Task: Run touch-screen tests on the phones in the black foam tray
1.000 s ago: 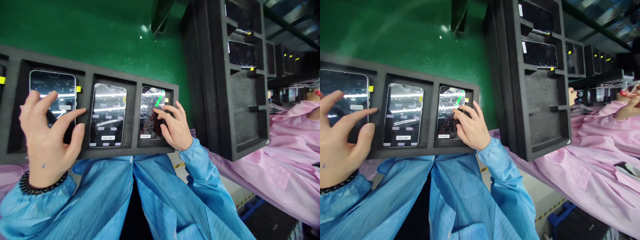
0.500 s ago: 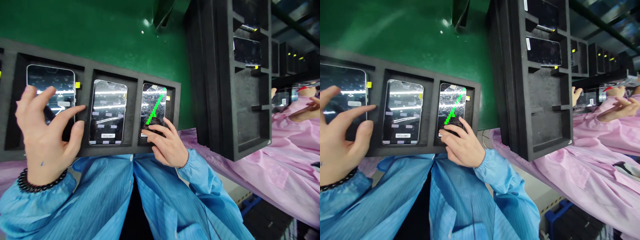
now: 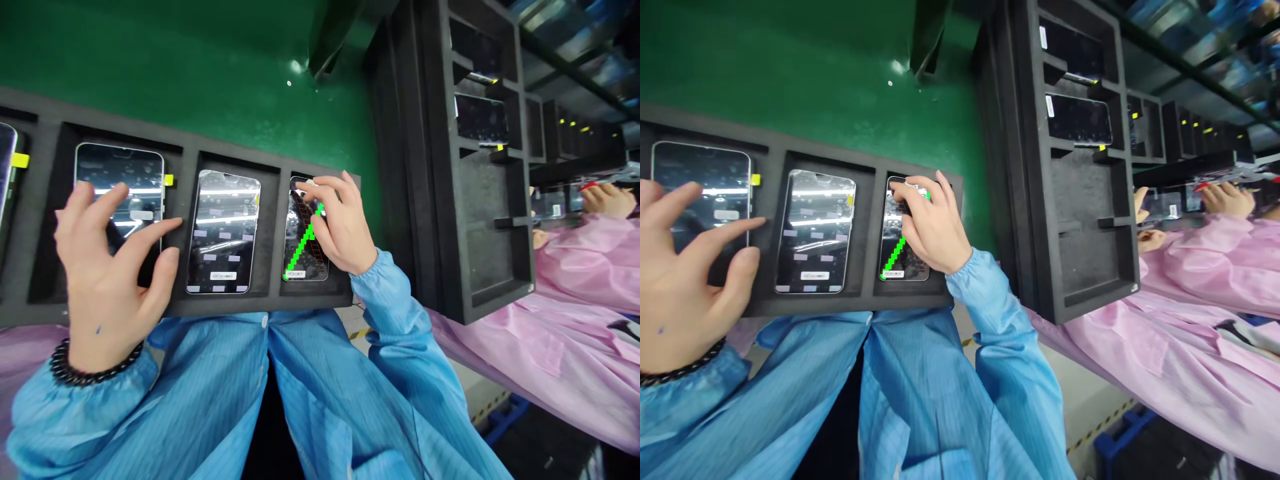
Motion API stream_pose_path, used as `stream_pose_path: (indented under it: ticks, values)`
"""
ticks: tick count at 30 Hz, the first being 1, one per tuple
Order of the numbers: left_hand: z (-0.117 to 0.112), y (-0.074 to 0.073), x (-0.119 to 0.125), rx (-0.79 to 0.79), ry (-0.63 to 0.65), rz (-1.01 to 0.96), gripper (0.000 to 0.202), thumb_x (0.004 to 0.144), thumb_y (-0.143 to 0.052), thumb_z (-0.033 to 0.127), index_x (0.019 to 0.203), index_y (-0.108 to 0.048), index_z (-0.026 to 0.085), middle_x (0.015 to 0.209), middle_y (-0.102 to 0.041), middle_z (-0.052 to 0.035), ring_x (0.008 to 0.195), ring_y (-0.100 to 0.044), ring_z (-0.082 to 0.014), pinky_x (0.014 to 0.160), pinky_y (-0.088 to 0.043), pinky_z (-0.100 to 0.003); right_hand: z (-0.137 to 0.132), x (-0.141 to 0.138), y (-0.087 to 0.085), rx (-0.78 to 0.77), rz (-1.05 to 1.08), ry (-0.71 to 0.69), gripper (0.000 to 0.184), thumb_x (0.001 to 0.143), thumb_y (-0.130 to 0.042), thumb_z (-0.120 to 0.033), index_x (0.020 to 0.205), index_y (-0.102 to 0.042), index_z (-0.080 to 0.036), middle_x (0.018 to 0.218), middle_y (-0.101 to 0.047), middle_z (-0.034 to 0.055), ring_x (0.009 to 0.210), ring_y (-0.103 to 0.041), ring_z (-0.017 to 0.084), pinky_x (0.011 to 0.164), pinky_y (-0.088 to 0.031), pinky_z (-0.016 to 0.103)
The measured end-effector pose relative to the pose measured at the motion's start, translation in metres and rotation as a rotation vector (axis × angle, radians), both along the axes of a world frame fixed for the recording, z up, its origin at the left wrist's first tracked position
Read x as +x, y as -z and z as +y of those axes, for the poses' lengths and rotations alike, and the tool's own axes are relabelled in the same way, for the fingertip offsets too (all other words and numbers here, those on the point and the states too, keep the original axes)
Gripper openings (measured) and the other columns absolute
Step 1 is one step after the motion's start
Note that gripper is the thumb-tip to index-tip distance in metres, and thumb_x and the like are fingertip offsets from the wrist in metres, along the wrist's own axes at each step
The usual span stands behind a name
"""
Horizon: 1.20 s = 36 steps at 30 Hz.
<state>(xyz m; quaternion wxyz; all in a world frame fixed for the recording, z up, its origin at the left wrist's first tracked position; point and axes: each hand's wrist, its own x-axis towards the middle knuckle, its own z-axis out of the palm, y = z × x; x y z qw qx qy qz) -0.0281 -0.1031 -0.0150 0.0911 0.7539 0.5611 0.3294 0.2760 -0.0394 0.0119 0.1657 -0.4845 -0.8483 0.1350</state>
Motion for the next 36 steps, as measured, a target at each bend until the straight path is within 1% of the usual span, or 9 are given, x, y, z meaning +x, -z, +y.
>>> stream_pose_path:
  ticks: [2,4,10,13,18,21,28,32,36]
  values:
    - [0.0,0.0,0.001,-0.001,-0.002,-0.009,0.05,0.088,-0.064,0.021,0.136,-0.061,0.034,0.164,-0.037,-0.0005,0.154,-0.027,-0.0382,0.125,-0.021,-0.068,0.011,-0.006,0.004,0.0,-0.028,-0.007,0.037,0.093,-0.038,-0.015,0.127,-0.051,-0.021,0.124,-0.068,0.0062,0.138,-0.049,0.025,0.131,-0.021,0.054]
    - [0.0,-0.001,0.001,-0.007,-0.009,-0.015,0.049,0.088,-0.064,0.021,0.136,-0.062,0.035,0.163,-0.037,0.0002,0.154,-0.027,-0.0383,0.125,-0.021,-0.068,0.016,-0.011,0.007,0.0,-0.051,-0.007,0.033,0.094,-0.038,-0.015,0.123,-0.052,-0.022,0.13,-0.067,0.0054,0.138,-0.049,0.024,0.131,-0.02,0.054]
    - [-0.001,-0.001,0.001,-0.014,-0.011,-0.013,0.046,0.089,-0.065,0.023,0.134,-0.062,0.033,0.163,-0.038,-0.0015,0.154,-0.027,-0.0384,0.125,-0.02,-0.067,0.01,-0.01,0.008,0.004,-0.064,-0.014,0.031,0.093,-0.039,-0.012,0.121,-0.051,-0.02,0.133,-0.066,0.0066,0.137,-0.05,0.025,0.13,-0.02,0.055]
    - [-0.001,-0.001,0.001,-0.012,-0.007,-0.018,0.047,0.089,-0.065,0.022,0.134,-0.063,0.033,0.163,-0.037,-0.0011,0.154,-0.026,-0.038,0.126,-0.02,-0.067,0.002,-0.006,0.008,-0.007,-0.068,-0.022,0.035,0.092,-0.039,-0.013,0.123,-0.052,-0.02,0.131,-0.066,0.0068,0.136,-0.051,0.025,0.13,-0.019,0.056]
    - [-0.002,0.001,-0.001,-0.009,-0.005,-0.005,0.046,0.089,-0.065,0.021,0.133,-0.063,0.031,0.164,-0.037,-0.002,0.154,-0.027,-0.0376,0.126,-0.02,-0.067,-0.016,-0.001,0.008,0.011,-0.044,-0.033,0.04,0.091,-0.04,-0.011,0.128,-0.054,-0.017,0.119,-0.071,0.0074,0.131,-0.055,0.026,0.13,-0.019,0.057]
    - [-0.002,0.001,-0.001,-0.006,0.002,0.006,0.045,0.088,-0.066,0.021,0.132,-0.064,0.029,0.164,-0.037,-0.0029,0.154,-0.026,-0.0386,0.125,-0.021,-0.068,-0.027,0.001,0.008,0.005,-0.045,-0.018,0.04,0.089,-0.041,-0.01,0.126,-0.055,-0.017,0.122,-0.071,0.0071,0.13,-0.055,0.025,0.129,-0.02,0.057]
    - [0.0,0.002,-0.003,0.003,0.012,0.012,0.039,0.089,-0.064,0.025,0.128,-0.067,0.022,0.163,-0.038,-0.0064,0.153,-0.027,-0.0403,0.124,-0.021,-0.068,-0.052,0.007,0.005,0.012,-0.086,-0.029,0.034,0.091,-0.041,-0.011,0.12,-0.058,-0.018,0.142,-0.064,0.0065,0.132,-0.055,0.025,0.128,-0.022,0.058]
    - [0.0,0.002,-0.003,0.007,0.024,0.032,0.04,0.09,-0.064,0.025,0.129,-0.066,0.022,0.163,-0.037,-0.0057,0.153,-0.027,-0.0393,0.125,-0.021,-0.066,-0.066,0.01,0.003,0.021,-0.096,-0.027,0.036,0.09,-0.042,-0.01,0.12,-0.059,-0.017,0.139,-0.066,0.0074,0.13,-0.056,0.026,0.128,-0.023,0.059]
    - [0.0,0.002,-0.005,0.013,0.025,0.04,0.041,0.09,-0.064,0.024,0.131,-0.066,0.022,0.163,-0.037,-0.0047,0.153,-0.027,-0.0395,0.124,-0.021,-0.067,-0.078,0.013,0.0,0.016,-0.113,-0.033,0.032,0.092,-0.042,-0.012,0.117,-0.061,-0.017,0.135,-0.069,0.0074,0.129,-0.057,0.025,0.128,-0.021,0.059]
